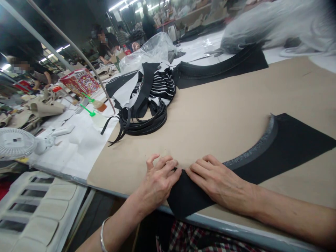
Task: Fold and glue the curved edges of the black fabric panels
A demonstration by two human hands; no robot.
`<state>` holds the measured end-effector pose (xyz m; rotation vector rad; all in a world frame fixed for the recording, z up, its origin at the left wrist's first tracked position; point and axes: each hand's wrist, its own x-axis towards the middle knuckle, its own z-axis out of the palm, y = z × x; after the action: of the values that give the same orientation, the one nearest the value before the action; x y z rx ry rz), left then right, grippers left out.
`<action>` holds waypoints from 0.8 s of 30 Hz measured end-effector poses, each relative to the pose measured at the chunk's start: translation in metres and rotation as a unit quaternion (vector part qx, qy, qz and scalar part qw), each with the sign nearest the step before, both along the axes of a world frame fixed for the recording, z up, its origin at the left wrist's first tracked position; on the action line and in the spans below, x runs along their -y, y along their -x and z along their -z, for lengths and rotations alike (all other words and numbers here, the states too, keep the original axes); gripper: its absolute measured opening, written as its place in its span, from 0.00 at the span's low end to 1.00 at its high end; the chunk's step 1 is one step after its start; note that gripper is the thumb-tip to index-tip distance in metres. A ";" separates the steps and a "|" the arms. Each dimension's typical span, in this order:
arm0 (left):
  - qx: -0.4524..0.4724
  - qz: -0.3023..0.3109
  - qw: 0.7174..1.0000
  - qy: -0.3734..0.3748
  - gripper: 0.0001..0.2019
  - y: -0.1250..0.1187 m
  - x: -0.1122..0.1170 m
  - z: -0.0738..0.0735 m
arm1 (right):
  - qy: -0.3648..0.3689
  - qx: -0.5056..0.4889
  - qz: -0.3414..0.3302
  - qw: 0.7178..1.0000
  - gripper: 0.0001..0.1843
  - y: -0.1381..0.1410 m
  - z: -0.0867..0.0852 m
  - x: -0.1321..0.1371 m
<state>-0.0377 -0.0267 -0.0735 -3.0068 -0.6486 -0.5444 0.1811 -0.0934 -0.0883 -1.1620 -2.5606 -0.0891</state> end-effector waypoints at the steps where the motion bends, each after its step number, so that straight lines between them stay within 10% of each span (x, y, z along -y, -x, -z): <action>1: -0.006 0.004 1.000 -0.020 0.11 0.000 0.001 0.001 | -0.004 0.012 -0.001 1.000 0.11 0.000 -0.001 0.001; 16: 0.016 -0.021 0.999 -0.033 0.15 -0.001 0.015 0.010 | -0.078 0.064 0.028 0.994 0.13 0.007 0.001 0.011; 24: 0.124 -0.124 0.984 0.044 0.17 0.008 0.028 0.007 | 0.030 -0.033 0.072 0.996 0.10 0.008 -0.007 0.005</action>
<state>-0.0456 -0.0549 -0.0807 -2.8960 -1.0697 -0.9028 0.1736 -0.0980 -0.0815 -1.3489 -2.4355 -0.0088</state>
